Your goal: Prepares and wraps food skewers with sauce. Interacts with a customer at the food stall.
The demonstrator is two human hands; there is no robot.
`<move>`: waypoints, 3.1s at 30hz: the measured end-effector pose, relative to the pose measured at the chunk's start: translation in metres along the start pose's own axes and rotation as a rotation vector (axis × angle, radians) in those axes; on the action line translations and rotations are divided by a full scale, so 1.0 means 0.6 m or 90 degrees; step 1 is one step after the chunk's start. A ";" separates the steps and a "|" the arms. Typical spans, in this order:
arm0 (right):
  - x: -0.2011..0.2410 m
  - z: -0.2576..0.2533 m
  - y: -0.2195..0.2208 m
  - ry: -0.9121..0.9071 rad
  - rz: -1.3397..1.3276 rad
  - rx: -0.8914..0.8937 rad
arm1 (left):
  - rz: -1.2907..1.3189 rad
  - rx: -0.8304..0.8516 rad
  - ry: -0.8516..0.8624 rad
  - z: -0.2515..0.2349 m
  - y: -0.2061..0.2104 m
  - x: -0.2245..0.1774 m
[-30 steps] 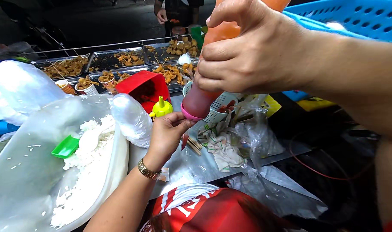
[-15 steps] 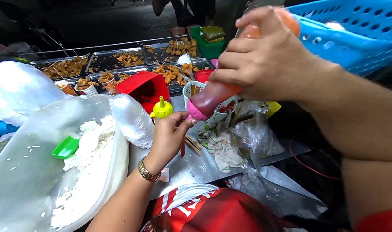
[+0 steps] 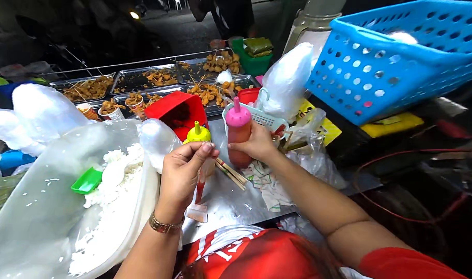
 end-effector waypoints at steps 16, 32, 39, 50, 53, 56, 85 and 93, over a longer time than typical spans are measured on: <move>0.138 0.077 0.045 -0.308 -0.219 0.057 | 0.016 0.118 -0.007 -0.015 0.067 0.042; 0.125 0.054 -0.017 -0.276 -0.434 -0.034 | 0.112 0.155 0.033 0.000 0.051 0.062; 0.037 0.103 0.127 -0.152 -0.392 0.160 | 0.303 -0.108 -0.027 -0.011 0.016 0.085; 0.017 0.135 0.142 0.038 -0.677 0.448 | 0.402 0.011 -0.095 -0.002 0.027 0.084; 0.014 0.132 0.128 0.055 -0.583 0.437 | 0.436 0.086 -0.103 0.001 0.033 0.088; 0.030 0.106 0.080 -0.097 -0.395 0.319 | 0.284 0.101 -0.156 0.011 0.049 0.097; 0.081 0.091 0.050 -0.269 -0.215 0.085 | -0.004 0.062 -0.283 0.026 0.023 0.089; 0.072 0.175 0.088 -0.527 0.144 -0.097 | 0.186 -0.098 -0.360 0.067 0.029 0.139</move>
Point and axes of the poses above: each hand's wrist, its own z-axis away from the middle knuckle, its own y-axis out of the palm, x = y × z, the point moved 7 cm from there along -z, towards the middle knuckle, and after that the axes turned 10 degrees about x, right-handed, at the moved point
